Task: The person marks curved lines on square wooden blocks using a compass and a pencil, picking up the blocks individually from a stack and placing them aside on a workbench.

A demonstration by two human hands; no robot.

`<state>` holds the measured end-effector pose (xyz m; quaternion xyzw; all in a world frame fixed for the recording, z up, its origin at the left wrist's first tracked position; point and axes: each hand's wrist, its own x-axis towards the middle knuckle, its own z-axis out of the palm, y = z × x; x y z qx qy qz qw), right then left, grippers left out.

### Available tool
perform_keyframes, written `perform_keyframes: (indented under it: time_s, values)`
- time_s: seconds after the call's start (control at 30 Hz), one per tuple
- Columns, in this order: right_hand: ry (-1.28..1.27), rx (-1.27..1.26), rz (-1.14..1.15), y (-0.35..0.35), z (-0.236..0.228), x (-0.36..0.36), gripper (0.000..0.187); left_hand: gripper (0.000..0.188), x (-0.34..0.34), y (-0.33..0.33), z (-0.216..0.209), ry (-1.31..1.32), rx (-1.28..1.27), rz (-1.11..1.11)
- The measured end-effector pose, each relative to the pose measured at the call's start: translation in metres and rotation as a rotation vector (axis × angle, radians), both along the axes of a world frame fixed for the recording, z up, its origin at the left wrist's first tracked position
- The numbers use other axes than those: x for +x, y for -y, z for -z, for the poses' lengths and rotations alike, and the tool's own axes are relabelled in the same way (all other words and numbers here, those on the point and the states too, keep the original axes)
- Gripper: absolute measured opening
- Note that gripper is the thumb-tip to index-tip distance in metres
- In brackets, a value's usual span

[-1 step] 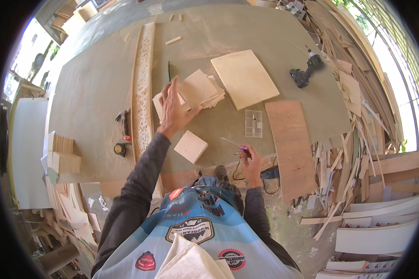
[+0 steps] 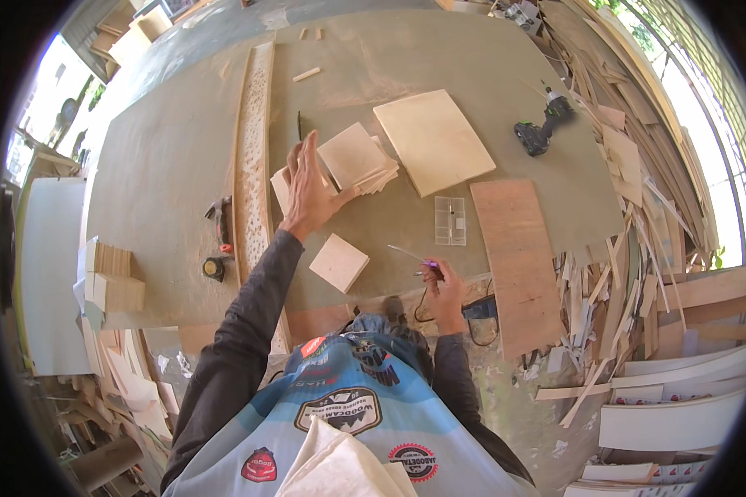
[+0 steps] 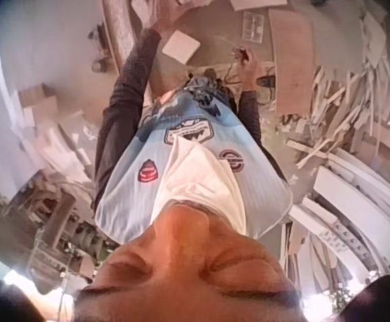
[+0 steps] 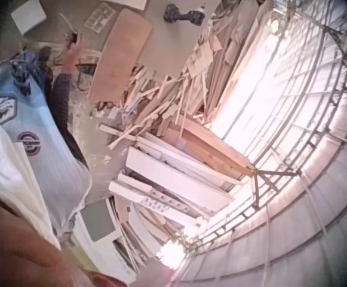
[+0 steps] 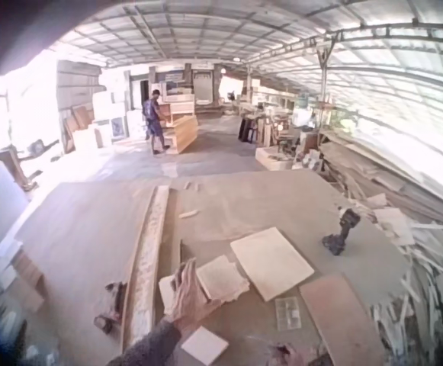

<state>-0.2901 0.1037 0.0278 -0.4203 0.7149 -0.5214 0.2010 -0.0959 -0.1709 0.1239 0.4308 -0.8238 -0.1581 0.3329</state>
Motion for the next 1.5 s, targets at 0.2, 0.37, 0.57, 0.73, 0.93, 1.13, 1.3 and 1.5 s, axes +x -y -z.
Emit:
perform_keyframes:
  time_s: [0.2,0.37,0.57,0.73,0.93,1.13,1.3,1.5]
  values:
    - [0.038,0.019,0.018,0.009,-0.016,0.023,0.019,0.104,0.038,-0.044,0.033,-0.129,0.043,-0.038]
    - [-0.004,0.006,-0.124,0.031,-0.035,0.040,0.021,0.074,0.084,-0.119,0.083,-0.244,0.332,-0.242]
    - [-0.123,-0.002,-0.456,0.071,-0.034,0.072,0.023,0.065,0.099,-0.168,0.131,-0.243,0.354,-0.334]
    - [-0.223,-0.004,-0.639,0.093,-0.031,0.095,0.020,0.064,0.098,-0.164,0.142,-0.319,0.363,-0.330]
    - [-0.258,0.023,-0.718,0.106,-0.031,0.110,0.021,0.066,0.096,-0.164,0.145,-0.341,0.348,-0.331]
    - [-0.264,0.036,-0.740,0.108,-0.033,0.113,0.021,0.066,0.094,-0.164,0.147,-0.367,0.355,-0.338]
    - [-0.268,0.033,-0.735,0.108,-0.029,0.114,0.021,0.068,0.094,-0.164,0.144,-0.337,0.340,-0.318]
    - [-0.274,0.041,-0.743,0.109,-0.028,0.114,0.022,0.067,0.095,-0.165,0.145,-0.315,0.329,-0.306]
